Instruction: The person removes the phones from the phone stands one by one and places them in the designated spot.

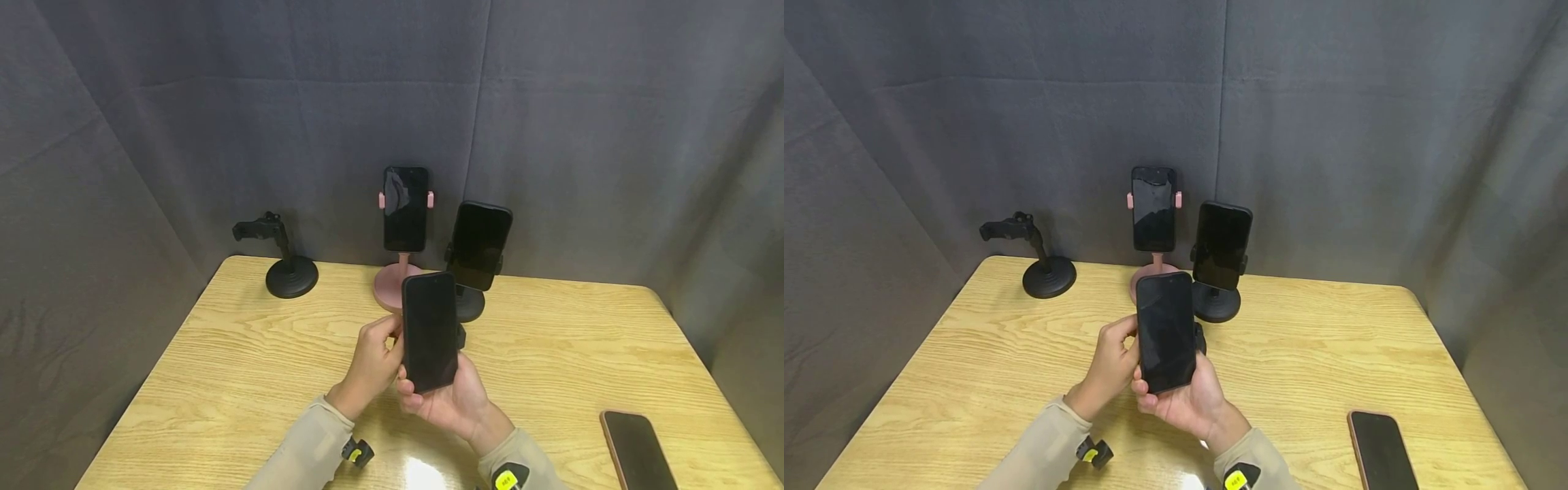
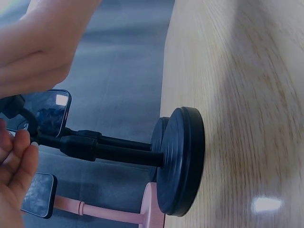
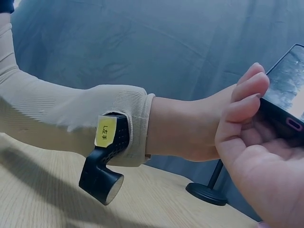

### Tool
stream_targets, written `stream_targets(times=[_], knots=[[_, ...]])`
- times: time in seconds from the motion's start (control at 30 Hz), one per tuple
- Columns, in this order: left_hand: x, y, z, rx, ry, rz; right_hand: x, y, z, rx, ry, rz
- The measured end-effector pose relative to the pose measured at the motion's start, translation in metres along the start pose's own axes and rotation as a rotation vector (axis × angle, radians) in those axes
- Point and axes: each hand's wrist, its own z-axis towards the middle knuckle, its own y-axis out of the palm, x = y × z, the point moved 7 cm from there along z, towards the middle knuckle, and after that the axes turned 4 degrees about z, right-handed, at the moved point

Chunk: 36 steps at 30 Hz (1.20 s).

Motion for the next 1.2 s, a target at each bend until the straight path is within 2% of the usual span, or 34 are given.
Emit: stream_targets(times=[0.33,0.5,0.7,0.87,1.2], knots=[[-0.002,0.003,0.0,-0.027,-0.012,-0.04,0.003,0.002,-0.001,-0.002,0.035,0.01],[-0.004,0.003,-0.001,-0.044,-0.031,-0.037,0.004,0.004,-0.002,0.005,0.036,-0.019],[-0.004,0.003,-0.001,-0.032,-0.02,-0.026,0.002,0.007,-0.005,0.009,-0.005,-0.066],[-0.003,0.003,0.0,-0.024,0.01,-0.019,0.0,0.009,-0.009,0.051,-0.042,-0.089],[0.0,0.003,0.001,-0.021,0.046,-0.018,-0.003,0.019,-0.016,0.071,-0.097,-0.243]])
